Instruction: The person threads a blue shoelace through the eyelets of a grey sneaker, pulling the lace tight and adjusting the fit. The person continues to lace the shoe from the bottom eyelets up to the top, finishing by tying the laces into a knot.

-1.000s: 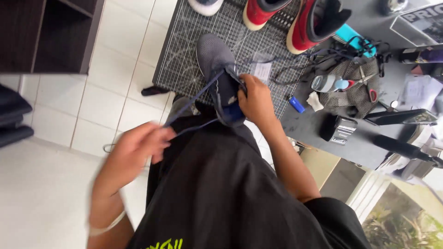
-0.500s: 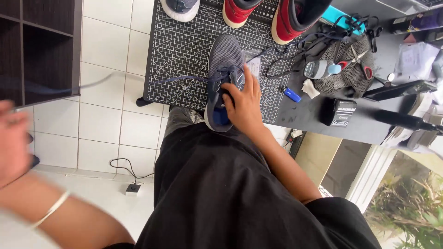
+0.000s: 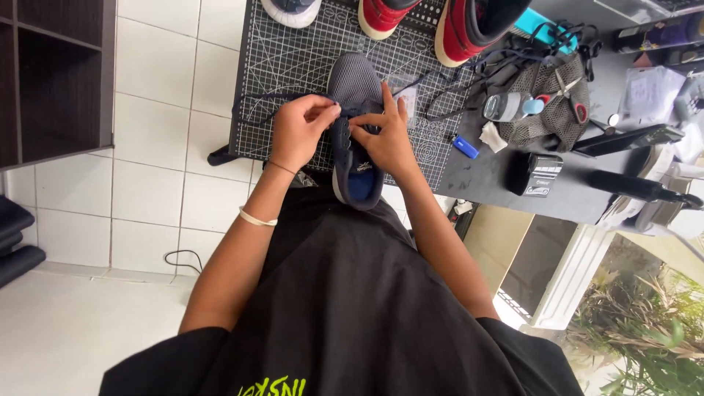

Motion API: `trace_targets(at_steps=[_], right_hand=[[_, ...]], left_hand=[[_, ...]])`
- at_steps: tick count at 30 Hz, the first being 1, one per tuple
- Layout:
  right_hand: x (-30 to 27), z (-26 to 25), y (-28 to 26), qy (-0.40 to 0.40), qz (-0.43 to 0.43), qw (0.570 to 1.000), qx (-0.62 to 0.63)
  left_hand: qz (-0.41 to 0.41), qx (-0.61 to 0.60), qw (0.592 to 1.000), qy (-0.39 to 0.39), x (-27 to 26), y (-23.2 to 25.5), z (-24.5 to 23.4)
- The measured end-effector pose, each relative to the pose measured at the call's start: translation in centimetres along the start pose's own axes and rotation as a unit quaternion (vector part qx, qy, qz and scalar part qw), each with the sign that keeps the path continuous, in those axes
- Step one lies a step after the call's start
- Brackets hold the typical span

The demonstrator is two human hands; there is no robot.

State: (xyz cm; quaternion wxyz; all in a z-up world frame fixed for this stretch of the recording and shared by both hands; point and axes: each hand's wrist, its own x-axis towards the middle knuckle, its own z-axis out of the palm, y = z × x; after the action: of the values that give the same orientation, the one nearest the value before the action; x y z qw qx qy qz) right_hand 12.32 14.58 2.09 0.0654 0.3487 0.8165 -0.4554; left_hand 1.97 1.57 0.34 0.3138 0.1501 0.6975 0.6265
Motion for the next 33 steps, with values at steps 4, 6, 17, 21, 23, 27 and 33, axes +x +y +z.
trace_targets(at_steps=[4,6,17,21,23,27,33], right_hand=[[-0.2,0.5,0.1,0.021,-0.020,0.999,0.016],[-0.2,0.5,0.3,0.026,-0.022,0.999,0.020],[-0.1,1.1,1.3,0.026,-0.033,0.998,0.040],[0.1,1.4,1.9,0.033,-0.044,0.998,0.036],[0.1,1.2,1.4,0.011,-0.042,0.998,0.055],[-0.1,2.0,2.0,0.055,-0.082,0.994,0.046],[-1.2,1.3,0.7,0.134,-0.195,0.971,0.026]], left_hand=[[0.032,0.096,0.995,-0.025,0.0,0.3,-0.1],[0.040,0.110,0.993,-0.036,-0.2,0.6,0.0],[0.164,0.223,0.961,0.001,-1.1,-1.1,0.7],[0.170,0.230,0.958,0.000,-1.2,-0.3,0.7],[0.149,0.254,0.956,0.001,-1.3,0.9,0.8],[0.149,0.264,0.953,0.006,-1.4,1.9,1.1],[0.017,0.182,0.983,-0.031,-1.4,0.9,1.9]])
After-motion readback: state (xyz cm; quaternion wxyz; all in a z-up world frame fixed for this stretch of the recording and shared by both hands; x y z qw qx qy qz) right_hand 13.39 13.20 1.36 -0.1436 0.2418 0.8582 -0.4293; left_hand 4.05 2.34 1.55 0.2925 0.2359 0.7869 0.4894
